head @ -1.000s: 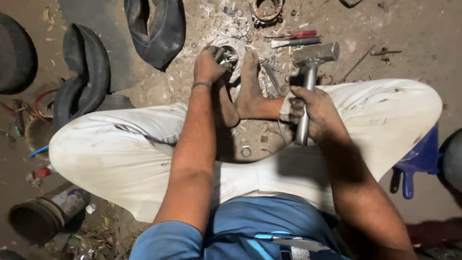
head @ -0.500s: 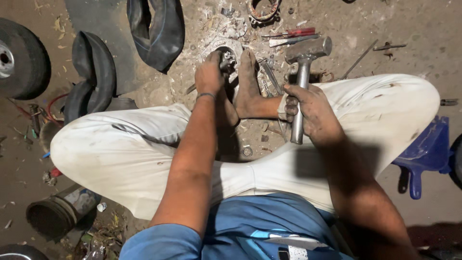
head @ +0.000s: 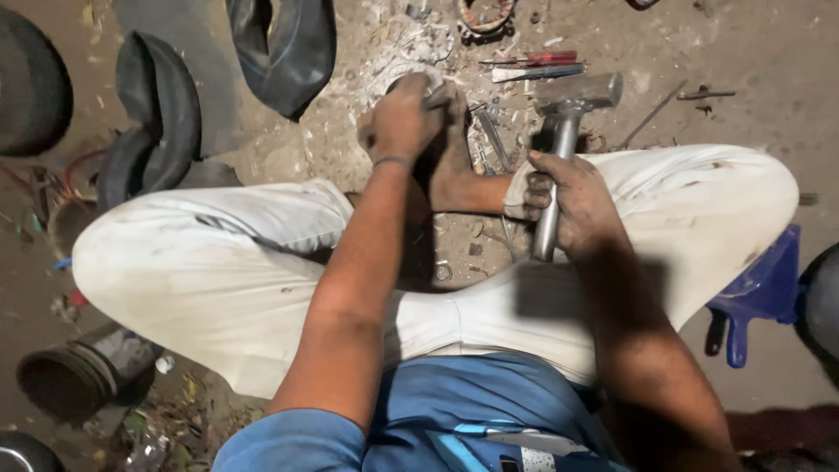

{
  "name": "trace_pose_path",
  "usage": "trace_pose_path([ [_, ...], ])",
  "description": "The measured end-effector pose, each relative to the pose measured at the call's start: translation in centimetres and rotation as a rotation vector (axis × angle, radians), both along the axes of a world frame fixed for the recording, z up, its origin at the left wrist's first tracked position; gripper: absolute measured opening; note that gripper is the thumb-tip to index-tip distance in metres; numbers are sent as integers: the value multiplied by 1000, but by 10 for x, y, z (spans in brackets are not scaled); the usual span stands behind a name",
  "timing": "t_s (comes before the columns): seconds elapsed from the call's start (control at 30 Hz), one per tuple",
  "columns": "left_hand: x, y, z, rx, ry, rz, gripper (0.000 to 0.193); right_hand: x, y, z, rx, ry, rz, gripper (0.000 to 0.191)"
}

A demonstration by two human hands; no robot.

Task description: The person sits on the ground and works on a small metal component, holding it in place and striking it with a hammer while positioning a screwdriver-like tool on it. The person repeatedly repositions the component and continues hammering, with other metal parts and tools scattered on the ground nearby.

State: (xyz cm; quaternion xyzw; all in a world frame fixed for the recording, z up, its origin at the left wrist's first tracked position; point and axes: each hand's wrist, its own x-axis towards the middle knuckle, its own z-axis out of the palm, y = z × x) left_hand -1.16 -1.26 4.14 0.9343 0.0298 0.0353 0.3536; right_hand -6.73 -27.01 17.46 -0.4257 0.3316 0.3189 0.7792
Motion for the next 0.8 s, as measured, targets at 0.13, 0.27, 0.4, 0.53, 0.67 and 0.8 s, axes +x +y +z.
trace_pose_path([
  [0.13, 24, -44, 15, -47, -309, -159, 15, 1, -2, -14, -85, 13, 28, 22],
  [0.27, 25, -65, 15, -141, -85, -189, 17, 4, -6, -32, 88, 154, -9, 26],
  [0.4, 24, -60, 5, -189, -130, -188, 28, 6, -6, -43, 82, 196, -31, 26],
  [0.53, 27, -52, -2, -197, -110, -158, 21, 4, 5, -39, -48, 116, -6, 24],
  [0.67, 31, -47, -1, -230, -196, -85, 23, 4, 19, -29, -281, 30, 50, 19],
  [0.8, 37, -46, -1, -241, -302, -35, 19, 6, 29, -25, -331, 29, 90, 17],
])
